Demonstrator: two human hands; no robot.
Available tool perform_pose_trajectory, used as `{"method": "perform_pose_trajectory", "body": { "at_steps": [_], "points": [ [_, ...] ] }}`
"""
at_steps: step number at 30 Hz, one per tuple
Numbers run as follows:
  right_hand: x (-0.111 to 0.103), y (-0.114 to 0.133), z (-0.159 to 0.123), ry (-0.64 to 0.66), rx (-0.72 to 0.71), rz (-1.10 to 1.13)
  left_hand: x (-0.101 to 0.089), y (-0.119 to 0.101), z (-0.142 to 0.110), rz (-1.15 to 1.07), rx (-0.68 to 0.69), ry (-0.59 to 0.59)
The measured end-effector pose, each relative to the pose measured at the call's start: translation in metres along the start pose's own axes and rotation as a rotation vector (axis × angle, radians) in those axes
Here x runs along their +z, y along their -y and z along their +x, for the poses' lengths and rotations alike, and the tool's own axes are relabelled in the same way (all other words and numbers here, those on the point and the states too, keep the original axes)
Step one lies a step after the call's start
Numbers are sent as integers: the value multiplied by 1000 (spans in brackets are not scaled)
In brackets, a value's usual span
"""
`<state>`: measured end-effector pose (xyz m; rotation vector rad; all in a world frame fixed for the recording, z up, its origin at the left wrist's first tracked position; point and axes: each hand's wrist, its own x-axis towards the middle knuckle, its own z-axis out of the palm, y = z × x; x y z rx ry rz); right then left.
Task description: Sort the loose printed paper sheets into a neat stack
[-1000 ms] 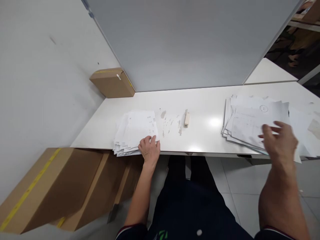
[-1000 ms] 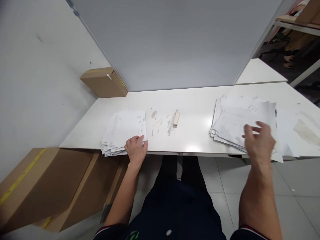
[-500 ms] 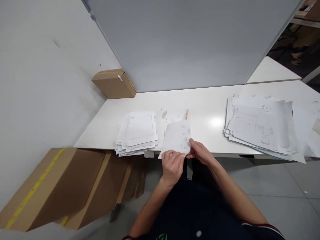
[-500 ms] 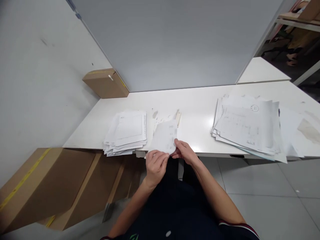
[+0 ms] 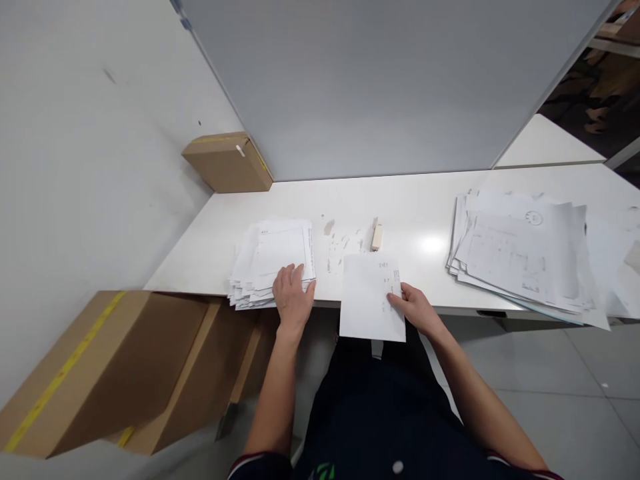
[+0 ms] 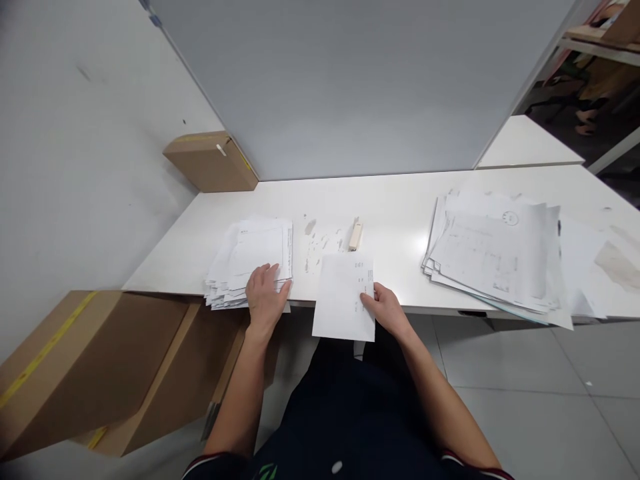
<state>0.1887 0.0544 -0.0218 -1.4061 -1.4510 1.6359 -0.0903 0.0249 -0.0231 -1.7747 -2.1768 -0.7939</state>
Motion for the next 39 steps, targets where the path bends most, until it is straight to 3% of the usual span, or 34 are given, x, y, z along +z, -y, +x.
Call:
{"method": "perform_pose_trajectory", "body": {
  "at_steps": [5,18,23,28,32,35,39],
  "points": [
    [1,-5,3,6,-16,-66,4,7,5,38,-38,97],
    [-1,-6,6,20,-10,-65,-14,11,24,-24,-170,323],
    [-1,-9,7,14,-12,-73,-10,16,25,-189,-192,214],
    [-2,-11,8,22,-17,-68,-7,19,26,-379,-300,72],
    [-1,-9,7,27,-7,-40,-14,12,25,-423,-349,-48],
    [-1,-7,6,16,-2,-26,-25,-11,13,-508,-257,-96],
    [2,-4,3,16,-20,42,-29,-60,-21,-608,60,33]
  ]
}}
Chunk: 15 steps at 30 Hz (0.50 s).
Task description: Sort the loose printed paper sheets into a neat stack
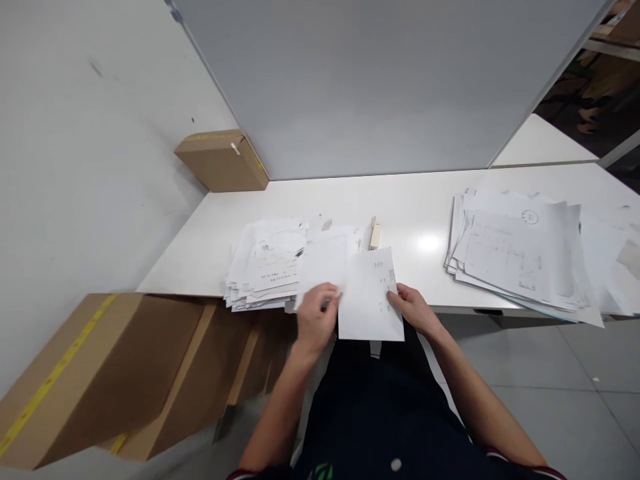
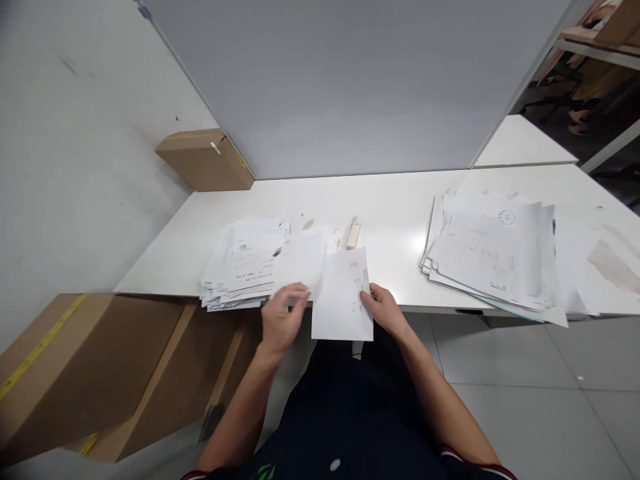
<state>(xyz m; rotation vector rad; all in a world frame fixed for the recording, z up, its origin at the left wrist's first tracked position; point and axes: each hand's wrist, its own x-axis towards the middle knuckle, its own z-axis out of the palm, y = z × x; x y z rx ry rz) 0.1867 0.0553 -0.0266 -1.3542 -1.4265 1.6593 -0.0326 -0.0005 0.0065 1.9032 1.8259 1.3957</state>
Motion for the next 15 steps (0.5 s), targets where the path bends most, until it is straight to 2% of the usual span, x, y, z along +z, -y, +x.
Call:
{"method": "perform_pose_trajectory", "body": {
  "at_steps": [3,5,7,9,11,12,15],
  "points": [
    [4,5,-4,-55,15,47,28,-24,-26,-9,196,160],
    [7,6,-6,-106,30,43,43,-33,-39,-18,255,249],
    [8,3,-7,-135,15,29,51,-37,-46,-34,293,336],
    [7,-4,-7,-139,-21,21,50,-36,-46,-44,308,378],
    [6,-10,-7,-124,-43,42,45,-28,-40,-54,225,295],
    [5,-12,-8,-113,-55,64,42,-22,-36,-65,124,210],
    [1,-5,-15,-76,-142,110,32,-3,-16,-220,-317,-46]
  ]
}}
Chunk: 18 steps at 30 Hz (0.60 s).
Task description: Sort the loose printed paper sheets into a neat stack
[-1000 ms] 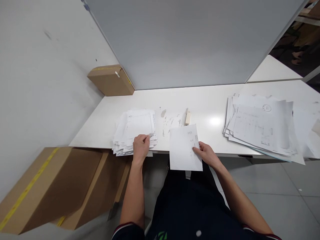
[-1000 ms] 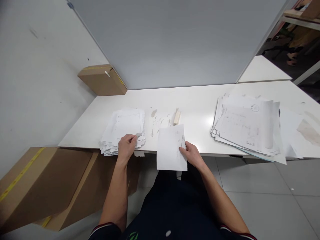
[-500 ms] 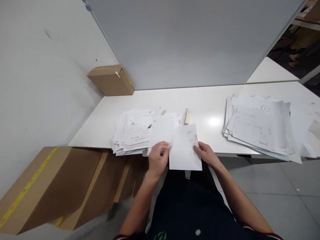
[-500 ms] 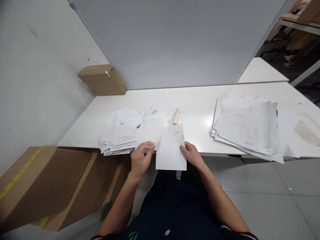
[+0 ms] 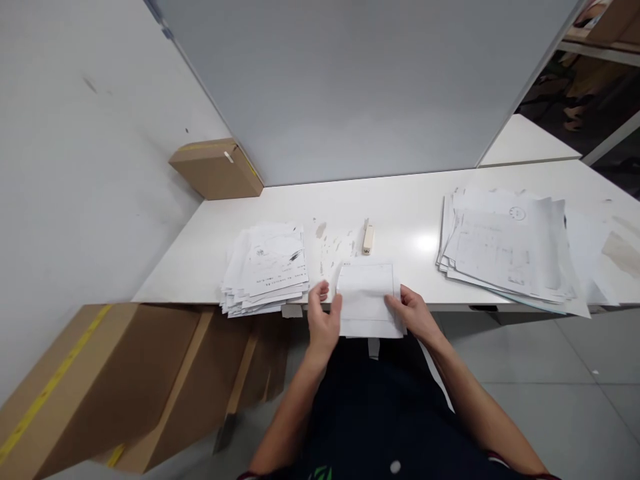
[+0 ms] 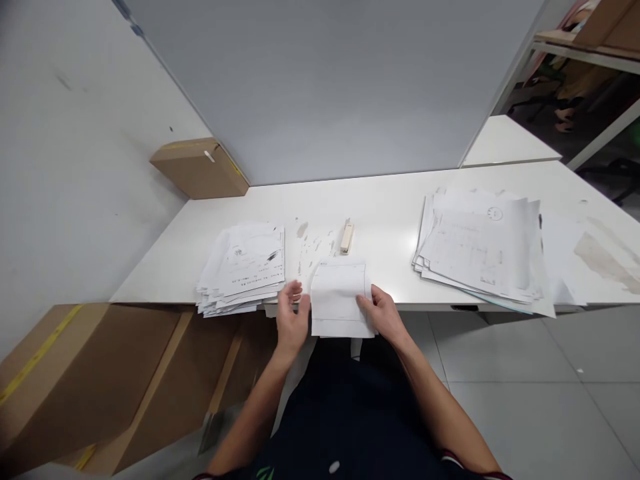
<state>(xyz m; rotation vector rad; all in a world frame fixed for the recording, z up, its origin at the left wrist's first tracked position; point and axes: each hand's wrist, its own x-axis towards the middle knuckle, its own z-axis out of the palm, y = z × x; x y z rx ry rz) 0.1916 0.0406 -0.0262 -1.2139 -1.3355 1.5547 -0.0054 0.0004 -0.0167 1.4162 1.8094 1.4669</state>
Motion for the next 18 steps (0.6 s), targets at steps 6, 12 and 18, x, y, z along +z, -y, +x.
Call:
{"method": "perform_pose_trajectory", "body": {
  "at_steps": [6,12,18],
  "points": [
    [-3,33,-5,-23,-215,-209,-12,-12,45,-581,-531,286],
    [-7,49,4,-84,-318,-315,-9,-54,60,-659,-204,209],
    [-4,52,21,-118,-381,-210,-4,-69,54,-487,61,5]
  ]
}}
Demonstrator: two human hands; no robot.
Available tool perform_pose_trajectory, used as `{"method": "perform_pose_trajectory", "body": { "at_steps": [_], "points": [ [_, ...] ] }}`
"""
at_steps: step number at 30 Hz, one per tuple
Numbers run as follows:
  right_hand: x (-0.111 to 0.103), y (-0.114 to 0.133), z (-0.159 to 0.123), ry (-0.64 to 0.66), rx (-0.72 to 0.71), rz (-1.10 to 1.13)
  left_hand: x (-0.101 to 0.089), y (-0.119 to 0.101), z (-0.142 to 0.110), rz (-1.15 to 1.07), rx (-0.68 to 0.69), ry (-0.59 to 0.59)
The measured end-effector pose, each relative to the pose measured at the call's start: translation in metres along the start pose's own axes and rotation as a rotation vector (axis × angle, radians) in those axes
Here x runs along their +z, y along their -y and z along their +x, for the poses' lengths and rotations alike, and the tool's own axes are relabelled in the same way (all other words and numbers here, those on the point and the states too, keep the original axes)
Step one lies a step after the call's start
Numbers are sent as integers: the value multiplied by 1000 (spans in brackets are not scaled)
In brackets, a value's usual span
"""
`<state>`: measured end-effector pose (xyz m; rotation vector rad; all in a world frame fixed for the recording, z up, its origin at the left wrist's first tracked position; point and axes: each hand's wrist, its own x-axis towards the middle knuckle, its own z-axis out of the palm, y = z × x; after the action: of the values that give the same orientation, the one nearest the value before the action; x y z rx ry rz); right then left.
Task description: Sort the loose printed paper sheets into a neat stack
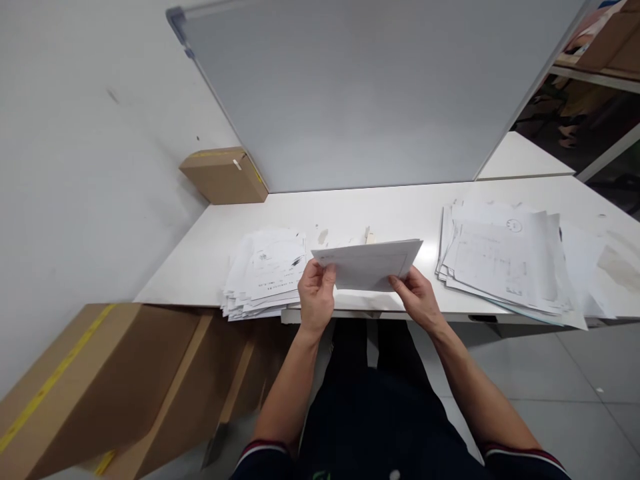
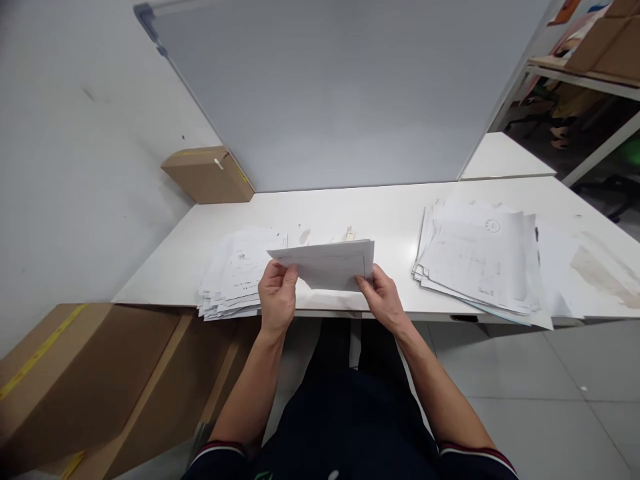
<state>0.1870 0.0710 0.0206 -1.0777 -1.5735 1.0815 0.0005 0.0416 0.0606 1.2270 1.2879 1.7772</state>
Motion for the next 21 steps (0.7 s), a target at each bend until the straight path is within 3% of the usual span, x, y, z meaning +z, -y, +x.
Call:
{"method": "perform_pose_trajectory", "body": {
  "at_steps": [8,16,19,21],
  "points": [
    [9,-22,12,12,14,-4,3,16,-2,71,-14,76],
    [8,-33,7,52,67,20,5,29,-2,107,-29,-78],
    [-3,-24,7,82,45,-129,2,35,1,23,-25,-102],
    [-19,-5,10,104,-49,-304,-4,35,4,-19,-11,-94]
  ]
}}
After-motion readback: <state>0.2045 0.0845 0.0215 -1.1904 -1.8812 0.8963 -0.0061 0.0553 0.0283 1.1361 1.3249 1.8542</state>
